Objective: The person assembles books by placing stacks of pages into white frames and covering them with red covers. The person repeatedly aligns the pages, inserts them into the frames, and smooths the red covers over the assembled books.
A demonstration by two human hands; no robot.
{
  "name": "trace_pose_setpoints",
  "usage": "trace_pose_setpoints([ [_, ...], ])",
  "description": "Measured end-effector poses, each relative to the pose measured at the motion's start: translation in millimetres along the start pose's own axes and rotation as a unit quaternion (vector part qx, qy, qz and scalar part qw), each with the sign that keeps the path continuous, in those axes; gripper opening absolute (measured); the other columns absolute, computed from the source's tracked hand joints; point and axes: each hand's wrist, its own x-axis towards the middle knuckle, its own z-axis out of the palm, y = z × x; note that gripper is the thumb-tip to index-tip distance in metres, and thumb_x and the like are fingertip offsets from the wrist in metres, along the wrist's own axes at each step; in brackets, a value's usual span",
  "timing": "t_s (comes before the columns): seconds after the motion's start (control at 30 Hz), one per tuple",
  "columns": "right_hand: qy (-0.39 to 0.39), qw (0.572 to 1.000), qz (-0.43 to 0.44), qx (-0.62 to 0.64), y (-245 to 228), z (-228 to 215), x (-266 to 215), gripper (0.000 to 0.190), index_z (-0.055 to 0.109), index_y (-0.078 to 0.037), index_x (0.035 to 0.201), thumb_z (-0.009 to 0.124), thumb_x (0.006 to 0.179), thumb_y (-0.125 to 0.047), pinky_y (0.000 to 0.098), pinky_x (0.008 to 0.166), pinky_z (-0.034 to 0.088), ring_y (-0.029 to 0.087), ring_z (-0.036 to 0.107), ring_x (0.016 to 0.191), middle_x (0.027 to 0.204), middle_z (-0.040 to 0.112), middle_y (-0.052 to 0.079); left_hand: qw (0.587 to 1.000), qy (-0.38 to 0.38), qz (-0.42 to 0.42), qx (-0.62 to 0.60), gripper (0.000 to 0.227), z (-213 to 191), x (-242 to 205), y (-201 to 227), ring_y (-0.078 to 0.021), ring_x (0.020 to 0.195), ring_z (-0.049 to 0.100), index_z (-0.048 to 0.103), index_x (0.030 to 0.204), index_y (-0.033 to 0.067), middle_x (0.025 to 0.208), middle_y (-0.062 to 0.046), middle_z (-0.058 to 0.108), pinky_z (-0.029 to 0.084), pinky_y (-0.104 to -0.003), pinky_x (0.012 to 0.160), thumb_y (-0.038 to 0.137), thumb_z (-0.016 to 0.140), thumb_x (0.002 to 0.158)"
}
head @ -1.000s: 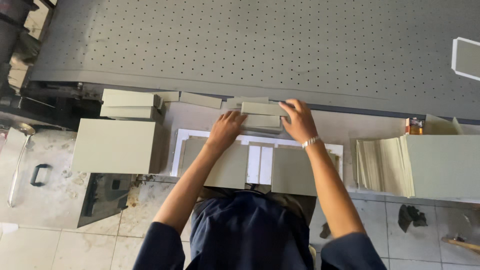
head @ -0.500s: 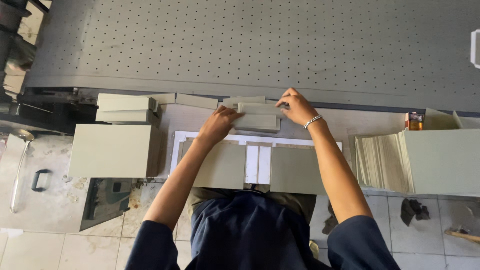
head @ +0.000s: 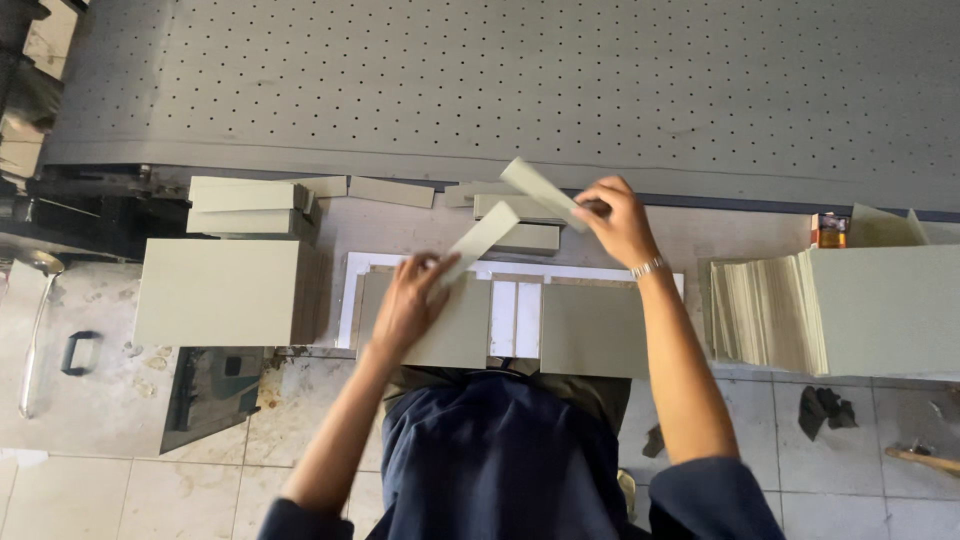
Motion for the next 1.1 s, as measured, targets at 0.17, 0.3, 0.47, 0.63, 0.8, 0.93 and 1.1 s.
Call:
trace_pose_setpoints([
  [0.17,0.113,0.969,0.176,0.132,-36,46,-126,0.017,0.076,-0.01,0.101,0.082,0.089,-0.019,0.036,0.086,0.053,0.025,0.068,0.095,0.097,0.072,0.011,0.984,-0.057,-0.147,-0.088,0.077,32,-68,63,-0.0368,0.101,0.071,0.048,0.154,0.0349,0.146,-0.021,0.036,0.061,-0.044,0.096,0.012,0.075,0.086],
  [0.3,0.08,0.951,0.263,0.14,-40,113,-202,0.04,0.079,-0.015,0.117,0.089,0.08,-0.026,0.0323,0.077,0.058,0.023,0.071,0.091,0.101,0.071,0.009,0.979,-0.101,-0.167,-0.062,0.071,52,-84,90,-0.048,0.112,0.065,0.053,0.15,0.0334,0.145,-0.021,0.039,0.06,-0.052,0.094,0.021,0.074,0.083],
  [0.47,0.12,0.938,0.32,0.064,-60,148,-232,0.046,0.076,-0.021,0.128,0.087,0.083,-0.019,0.0316,0.069,0.062,0.026,0.074,0.084,0.112,0.06,0.009,0.966,-0.164,-0.19,-0.059,0.069,48,-75,117,-0.0461,0.111,0.064,0.052,0.152,0.0188,0.149,-0.018,0.037,0.061,-0.053,0.09,0.02,0.067,0.084],
  [0.63,0.128,0.94,0.313,0.048,-59,158,-243,0.046,0.077,-0.022,0.127,0.087,0.083,-0.019,0.034,0.069,0.062,0.027,0.073,0.083,0.11,0.063,0.011,0.956,-0.193,-0.214,-0.061,0.072,47,-75,133,-0.0421,0.112,0.062,0.049,0.152,0.0094,0.15,-0.015,0.039,0.062,-0.051,0.088,0.025,0.067,0.084],
  [0.8,0.131,0.941,0.303,0.074,-85,150,-237,0.048,0.074,-0.026,0.134,0.082,0.087,-0.017,0.0319,0.071,0.061,0.022,0.071,0.081,0.104,0.062,0.007,0.956,-0.196,-0.214,-0.051,0.071,57,-78,129,-0.0405,0.11,0.062,0.049,0.15,0.0039,0.148,-0.013,0.038,0.064,-0.05,0.084,0.025,0.065,0.084],
  [0.93,0.16,0.931,0.317,0.078,-82,159,-245,0.039,0.079,-0.024,0.124,0.084,0.086,-0.018,0.0325,0.074,0.062,0.027,0.073,0.09,0.106,0.064,0.01,0.955,-0.197,-0.214,-0.049,0.071,53,-82,130,-0.0404,0.112,0.062,0.047,0.151,0.0029,0.148,-0.013,0.038,0.064,-0.05,0.083,0.025,0.063,0.085],
  [1.1,0.158,0.936,0.308,0.06,-78,161,-251,0.033,0.08,-0.024,0.122,0.083,0.089,-0.021,0.0338,0.077,0.063,0.027,0.071,0.095,0.105,0.065,0.01,0.957,-0.193,-0.213,-0.046,0.072,45,-83,134,-0.041,0.113,0.062,0.049,0.148,0.0013,0.146,-0.014,0.038,0.063,-0.048,0.086,0.027,0.067,0.083],
])
